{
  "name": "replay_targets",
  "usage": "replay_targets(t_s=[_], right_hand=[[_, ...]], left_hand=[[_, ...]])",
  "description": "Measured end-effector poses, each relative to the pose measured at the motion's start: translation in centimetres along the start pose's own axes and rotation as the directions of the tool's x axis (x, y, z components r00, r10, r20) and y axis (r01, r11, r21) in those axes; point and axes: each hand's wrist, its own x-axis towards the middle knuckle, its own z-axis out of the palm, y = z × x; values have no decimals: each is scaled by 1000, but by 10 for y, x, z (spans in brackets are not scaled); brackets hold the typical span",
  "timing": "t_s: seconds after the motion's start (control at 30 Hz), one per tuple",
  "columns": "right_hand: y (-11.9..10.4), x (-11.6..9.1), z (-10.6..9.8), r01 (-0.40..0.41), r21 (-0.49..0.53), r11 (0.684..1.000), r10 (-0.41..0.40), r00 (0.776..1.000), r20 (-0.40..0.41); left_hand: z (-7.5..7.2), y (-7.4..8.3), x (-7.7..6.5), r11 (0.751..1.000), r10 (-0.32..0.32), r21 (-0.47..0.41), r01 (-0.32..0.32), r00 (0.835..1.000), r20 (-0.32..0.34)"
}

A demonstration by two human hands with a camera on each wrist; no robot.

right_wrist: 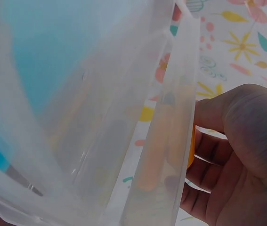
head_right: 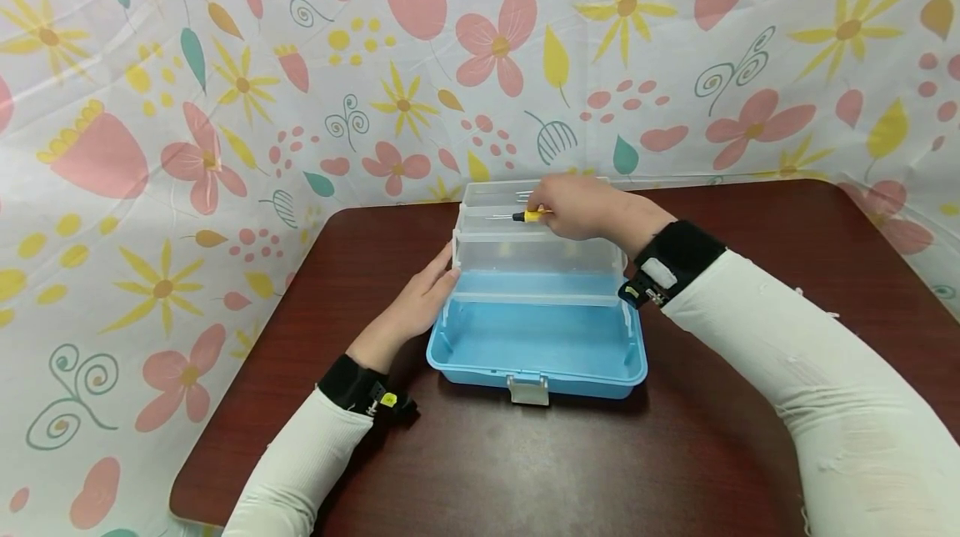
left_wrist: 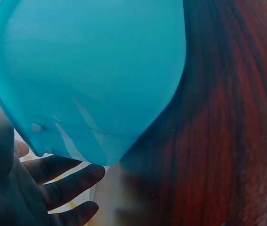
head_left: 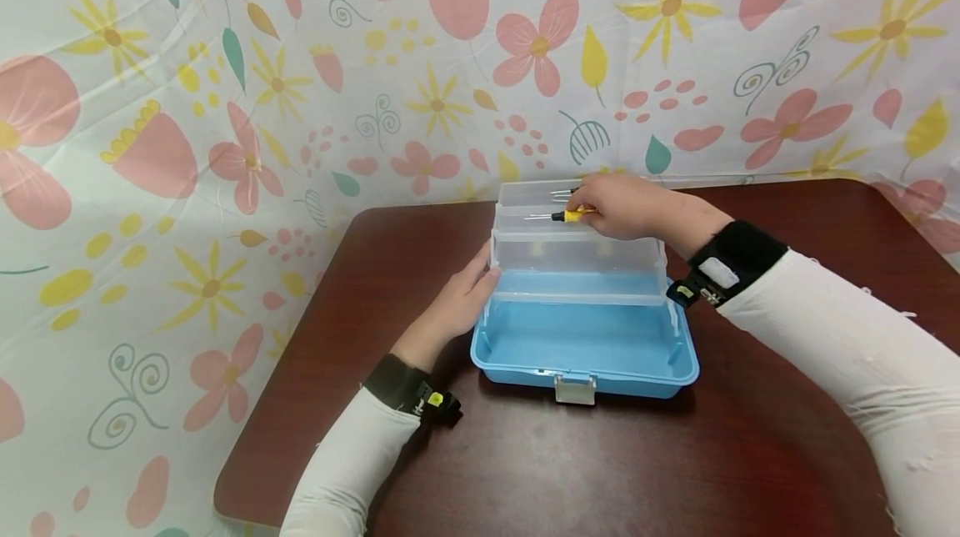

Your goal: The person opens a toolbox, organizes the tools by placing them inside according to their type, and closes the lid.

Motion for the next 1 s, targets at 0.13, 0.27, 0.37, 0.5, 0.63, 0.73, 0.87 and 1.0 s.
replay_targets(t_s=[0.13,0.27,0.37,0.5,0.63,0.73,0.87,1.0], right_hand=[[1,-2,-1,-11,-2,1000,10,1000,-9],[1,-3,-2,-13,-8,1000,12,1000,-14],[0,-3,-2,-25,-9,1000,25,1000,-11],[-1,-1,-2,-56,-9,998,56,998,-1],[-1,0,-4,-80,-10,997,80,997,6],[-2,0,-5,-92,-4,996,92,996,9],[-2,0,-8,-105,5,994,105,994,11],[-1,-1,-10,-103,7,995,103,995,13]], left_hand=[[0,0,0,1000,4,1,-4,1000,0],[-1,-1,0,1000,10,4,-10,1000,-3],[0,-1,0,1000,10,5,-10,1000,-3],[-1,-1,-1,1000,-7,3,7,1000,3],[-1,0,-1,1000,-12,4,12,1000,4],[-1,1,-1,1000,-13,12,13,1000,3],[-2,0,-1,1000,-14,17,14,1000,4],[-2,1,-1,1000,-16,17,16,1000,3]])
